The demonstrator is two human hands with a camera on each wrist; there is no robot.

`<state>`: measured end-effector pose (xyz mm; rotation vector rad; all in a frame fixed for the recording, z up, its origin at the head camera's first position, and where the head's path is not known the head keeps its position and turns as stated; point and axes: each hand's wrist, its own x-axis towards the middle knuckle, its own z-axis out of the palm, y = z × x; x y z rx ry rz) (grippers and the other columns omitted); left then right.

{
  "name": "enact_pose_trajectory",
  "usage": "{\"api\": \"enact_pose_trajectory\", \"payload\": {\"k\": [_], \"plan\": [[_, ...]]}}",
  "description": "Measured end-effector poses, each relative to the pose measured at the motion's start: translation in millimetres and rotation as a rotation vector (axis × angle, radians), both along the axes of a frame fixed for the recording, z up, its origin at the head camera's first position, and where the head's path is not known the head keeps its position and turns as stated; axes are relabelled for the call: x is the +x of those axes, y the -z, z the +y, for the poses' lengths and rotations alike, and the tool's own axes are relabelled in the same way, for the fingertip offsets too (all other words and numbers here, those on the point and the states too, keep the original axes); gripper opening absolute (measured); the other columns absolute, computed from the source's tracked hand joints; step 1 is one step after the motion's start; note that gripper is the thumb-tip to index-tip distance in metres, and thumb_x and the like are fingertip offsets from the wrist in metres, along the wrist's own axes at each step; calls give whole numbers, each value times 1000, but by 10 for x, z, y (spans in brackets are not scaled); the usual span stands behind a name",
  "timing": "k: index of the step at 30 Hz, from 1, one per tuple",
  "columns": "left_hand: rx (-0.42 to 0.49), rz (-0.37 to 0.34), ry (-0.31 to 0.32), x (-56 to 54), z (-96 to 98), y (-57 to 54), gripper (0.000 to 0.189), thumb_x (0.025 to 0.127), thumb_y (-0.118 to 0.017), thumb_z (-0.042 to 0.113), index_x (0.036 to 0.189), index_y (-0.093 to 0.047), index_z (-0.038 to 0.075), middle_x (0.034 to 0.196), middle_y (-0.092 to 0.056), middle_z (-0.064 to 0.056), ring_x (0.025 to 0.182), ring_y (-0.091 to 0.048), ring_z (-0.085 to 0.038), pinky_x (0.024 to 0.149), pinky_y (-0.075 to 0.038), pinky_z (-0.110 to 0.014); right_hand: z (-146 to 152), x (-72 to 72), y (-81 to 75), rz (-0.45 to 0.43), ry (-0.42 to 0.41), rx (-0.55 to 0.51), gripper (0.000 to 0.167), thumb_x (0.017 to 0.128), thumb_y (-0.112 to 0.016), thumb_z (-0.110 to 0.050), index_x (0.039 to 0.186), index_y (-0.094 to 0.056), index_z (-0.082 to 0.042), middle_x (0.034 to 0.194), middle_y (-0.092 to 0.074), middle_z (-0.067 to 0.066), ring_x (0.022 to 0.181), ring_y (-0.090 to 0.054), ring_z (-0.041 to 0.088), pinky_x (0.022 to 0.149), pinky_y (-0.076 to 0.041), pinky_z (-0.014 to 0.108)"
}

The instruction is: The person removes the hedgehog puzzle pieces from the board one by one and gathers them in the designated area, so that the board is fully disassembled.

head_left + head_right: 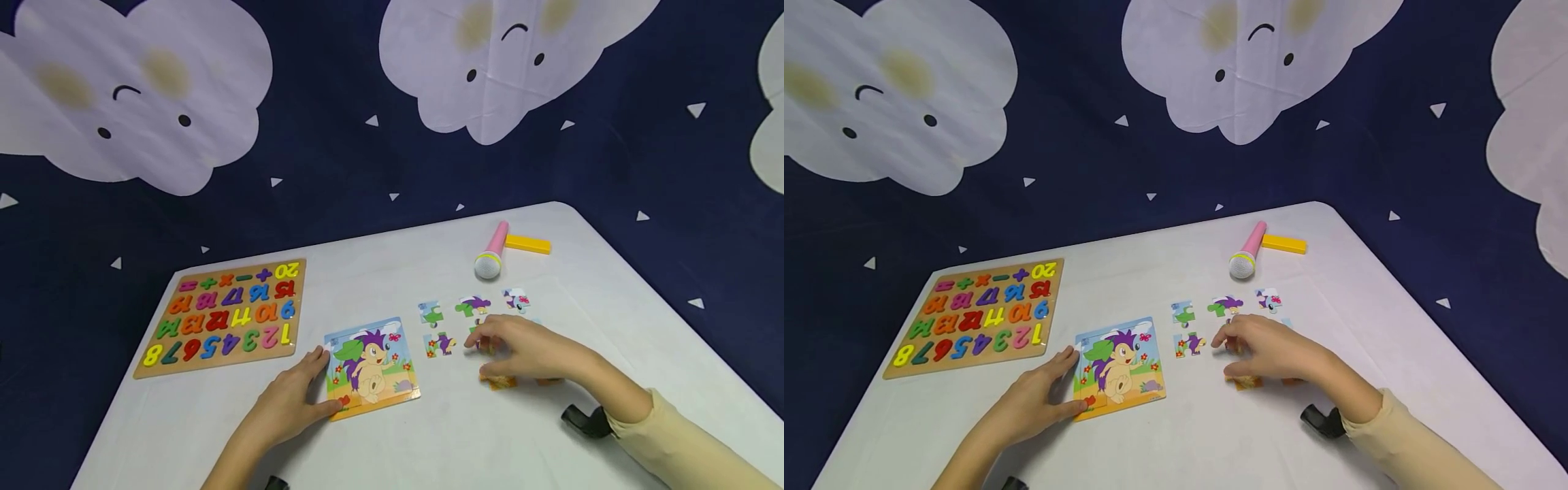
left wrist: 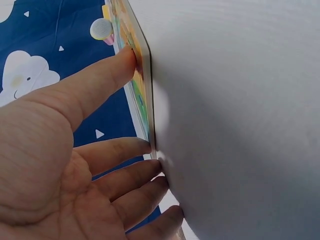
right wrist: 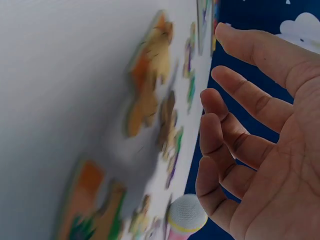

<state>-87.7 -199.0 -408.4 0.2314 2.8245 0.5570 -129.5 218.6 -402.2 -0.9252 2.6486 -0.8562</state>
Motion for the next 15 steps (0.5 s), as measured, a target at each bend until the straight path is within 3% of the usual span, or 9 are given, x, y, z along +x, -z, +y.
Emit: {"api": "enact_pose_trajectory", "payload": {"k": [10,15], "plan": [[27,-30,-20,-11,-9,-20,91,82,-93,46,157,-56,9,171,-41,-14,156,-41,-47,122,-39,-70,-313,-71,-81,-13,-31,36,31,93,-86,-29,122,-77,-24,105,-70,-7,98,-63,13,85,-55,27],[23,-29,-11,-24,-26,-28,101,76,-97,46,159,-53,10,172,-41,-16,157,-39,-48,121,-38,-73,-531,-104,-98,-18,-58,43,33,92,-86,-29,123,-77,-21,108,-71,-6,100,-65,14,88,-55,27]]}}
